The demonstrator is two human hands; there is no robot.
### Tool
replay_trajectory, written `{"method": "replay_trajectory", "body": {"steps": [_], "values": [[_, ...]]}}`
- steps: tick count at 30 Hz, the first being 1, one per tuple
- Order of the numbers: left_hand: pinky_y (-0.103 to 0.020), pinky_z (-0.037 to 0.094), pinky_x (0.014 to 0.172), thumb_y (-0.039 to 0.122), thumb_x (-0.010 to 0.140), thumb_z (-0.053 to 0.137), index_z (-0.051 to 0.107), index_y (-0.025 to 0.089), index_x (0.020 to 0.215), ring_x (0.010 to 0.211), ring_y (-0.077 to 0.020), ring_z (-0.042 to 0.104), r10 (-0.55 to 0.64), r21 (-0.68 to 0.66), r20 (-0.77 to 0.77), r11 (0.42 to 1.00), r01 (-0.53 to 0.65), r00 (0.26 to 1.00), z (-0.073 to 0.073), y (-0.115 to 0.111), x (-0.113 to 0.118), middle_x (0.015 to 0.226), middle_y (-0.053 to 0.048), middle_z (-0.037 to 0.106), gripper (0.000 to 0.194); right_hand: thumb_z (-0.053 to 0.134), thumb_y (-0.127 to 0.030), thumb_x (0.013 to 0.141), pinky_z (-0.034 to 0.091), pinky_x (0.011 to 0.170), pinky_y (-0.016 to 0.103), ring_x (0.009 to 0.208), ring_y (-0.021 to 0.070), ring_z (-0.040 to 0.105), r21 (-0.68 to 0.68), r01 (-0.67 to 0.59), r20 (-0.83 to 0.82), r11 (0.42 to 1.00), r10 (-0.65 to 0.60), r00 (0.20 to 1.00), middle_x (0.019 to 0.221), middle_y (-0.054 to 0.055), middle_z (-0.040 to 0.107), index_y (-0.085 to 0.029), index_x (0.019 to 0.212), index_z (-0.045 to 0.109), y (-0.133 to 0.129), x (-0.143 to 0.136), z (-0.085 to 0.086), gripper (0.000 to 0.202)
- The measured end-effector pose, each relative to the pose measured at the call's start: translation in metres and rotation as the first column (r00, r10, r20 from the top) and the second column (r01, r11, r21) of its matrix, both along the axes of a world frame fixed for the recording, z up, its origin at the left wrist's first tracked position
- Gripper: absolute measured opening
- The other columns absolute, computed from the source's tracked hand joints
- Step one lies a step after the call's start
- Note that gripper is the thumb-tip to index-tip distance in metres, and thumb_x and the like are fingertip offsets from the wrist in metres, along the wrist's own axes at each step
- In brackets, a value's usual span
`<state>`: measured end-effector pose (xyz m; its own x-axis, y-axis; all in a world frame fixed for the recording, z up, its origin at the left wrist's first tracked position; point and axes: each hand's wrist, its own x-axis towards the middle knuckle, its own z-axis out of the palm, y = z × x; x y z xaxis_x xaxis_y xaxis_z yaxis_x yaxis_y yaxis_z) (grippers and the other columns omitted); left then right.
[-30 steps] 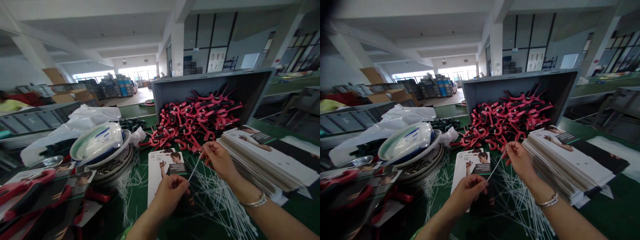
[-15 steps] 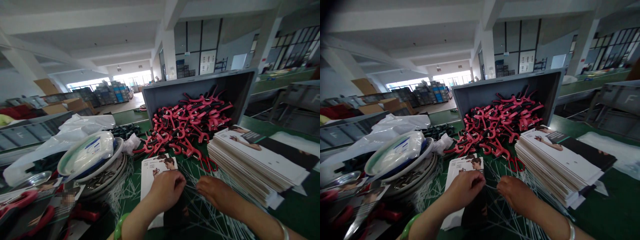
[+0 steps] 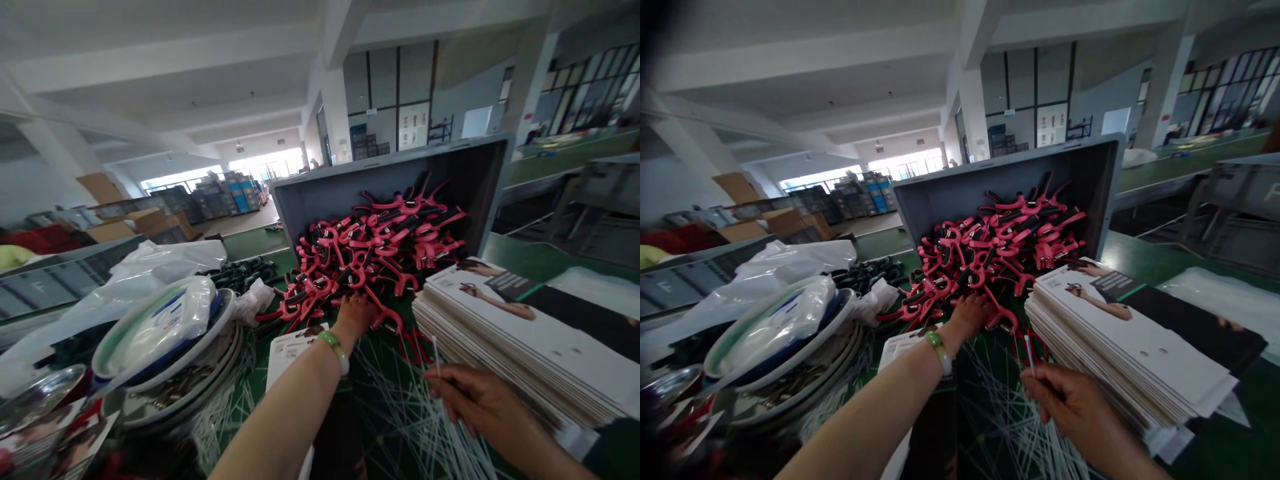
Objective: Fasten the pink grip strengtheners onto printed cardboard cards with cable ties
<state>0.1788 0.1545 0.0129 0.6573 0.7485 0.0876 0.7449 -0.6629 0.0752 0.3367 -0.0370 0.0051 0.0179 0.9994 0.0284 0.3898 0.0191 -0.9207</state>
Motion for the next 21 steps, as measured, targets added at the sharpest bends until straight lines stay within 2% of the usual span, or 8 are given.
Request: {"method": "replay_trajectory", "body": {"steps": [4,8,10,14,17,18,19,21], "values": [[-0.039,0.042,0.093,0.013,0.086,0.041,0.06,0.02,0.114,0.107,-0.0243,0.055,-0.019,-0.042,-0.023,0.999,0.018,1.0,0.004,0.003,-0.007,0.113,-0.012,0.063,0.034,0.056,-0.058,0.073,0.043,0.035,0.021,0.037,0.0109,0.049,0.054,0.135,-0.089,0.989,-0.13,0.988,0.053,0.0,0.059,-0.022,0.085,0.069,0.004,0.007,0.003,0.04],[-0.034,0.047,0.086,0.036,0.087,0.047,0.054,0.023,0.121,0.102,-0.0244,0.059,-0.039,-0.077,0.0,0.996,0.039,0.999,0.018,-0.009,-0.018,0.114,-0.009,0.063,0.037,0.058,-0.062,0.068,0.043,0.033,0.023,0.035,0.0115,0.049,0.127,0.239,-0.163,0.963,-0.217,0.962,0.052,0.002,0.059,-0.02,0.073,0.068,0.009,-0.001,0.016,0.044],[-0.034,0.048,0.084,0.041,0.085,0.05,0.057,0.025,0.117,0.104,-0.0252,0.059,-0.059,-0.094,0.005,0.994,0.059,0.998,0.022,-0.022,-0.016,0.114,-0.007,0.063,0.037,0.059,-0.062,0.067,0.043,0.033,0.023,0.035,0.0117,0.049,0.15,0.249,-0.185,0.957,-0.22,0.958,0.051,0.002,0.059,-0.02,0.072,0.067,0.008,-0.009,0.021,0.043],[-0.034,0.05,0.077,0.037,0.083,0.054,0.064,0.022,0.105,0.093,-0.0253,0.062,-0.029,-0.136,0.01,0.99,0.03,1.0,0.022,-0.059,-0.016,0.102,-0.01,0.067,0.029,0.06,-0.06,0.068,0.044,0.033,0.025,0.034,0.0127,0.049,0.199,0.215,-0.173,0.956,-0.181,0.968,0.051,0.001,0.058,-0.021,0.073,0.065,0.001,-0.021,0.023,0.039],[-0.032,0.047,0.085,0.041,0.086,0.047,0.058,0.023,0.115,0.103,-0.0231,0.057,0.036,-0.101,0.12,0.995,-0.024,0.992,0.026,-0.091,-0.046,0.118,-0.009,0.059,0.036,0.057,-0.058,0.072,0.046,0.036,0.026,0.036,0.0124,0.05,0.228,0.209,-0.126,0.951,-0.184,0.975,0.056,0.002,0.06,-0.022,0.072,0.063,-0.005,-0.024,0.025,0.036],[-0.032,0.045,0.088,0.044,0.085,0.047,0.057,0.025,0.117,0.107,-0.0229,0.055,0.069,-0.08,0.218,0.995,-0.053,0.974,0.028,-0.1,-0.064,0.124,-0.008,0.056,0.038,0.056,-0.057,0.074,0.048,0.039,0.026,0.037,0.012,0.051,0.24,0.211,-0.11,0.947,-0.189,0.976,0.06,0.003,0.062,-0.022,0.071,0.063,-0.007,-0.026,0.026,0.036],[-0.034,0.043,0.091,0.044,0.083,0.05,0.057,0.026,0.117,0.111,-0.0244,0.052,0.175,-0.061,0.29,0.985,-0.164,0.941,0.028,-0.109,-0.084,0.128,-0.007,0.052,0.039,0.054,-0.057,0.076,0.049,0.042,0.026,0.038,0.0115,0.051,0.261,0.217,-0.103,0.941,-0.196,0.975,0.064,0.004,0.063,-0.022,0.069,0.063,-0.008,-0.029,0.028,0.036],[-0.037,0.039,0.092,0.043,0.077,0.059,0.054,0.024,0.12,0.114,-0.0292,0.048,0.468,-0.088,0.337,0.88,-0.468,0.817,0.027,-0.122,-0.128,0.127,-0.011,0.051,0.047,0.053,-0.056,0.078,0.05,0.045,0.027,0.039,0.0103,0.051,0.313,0.221,-0.117,0.923,-0.194,0.974,0.07,0.005,0.064,-0.021,0.065,0.062,-0.009,-0.041,0.033,0.038]]}}
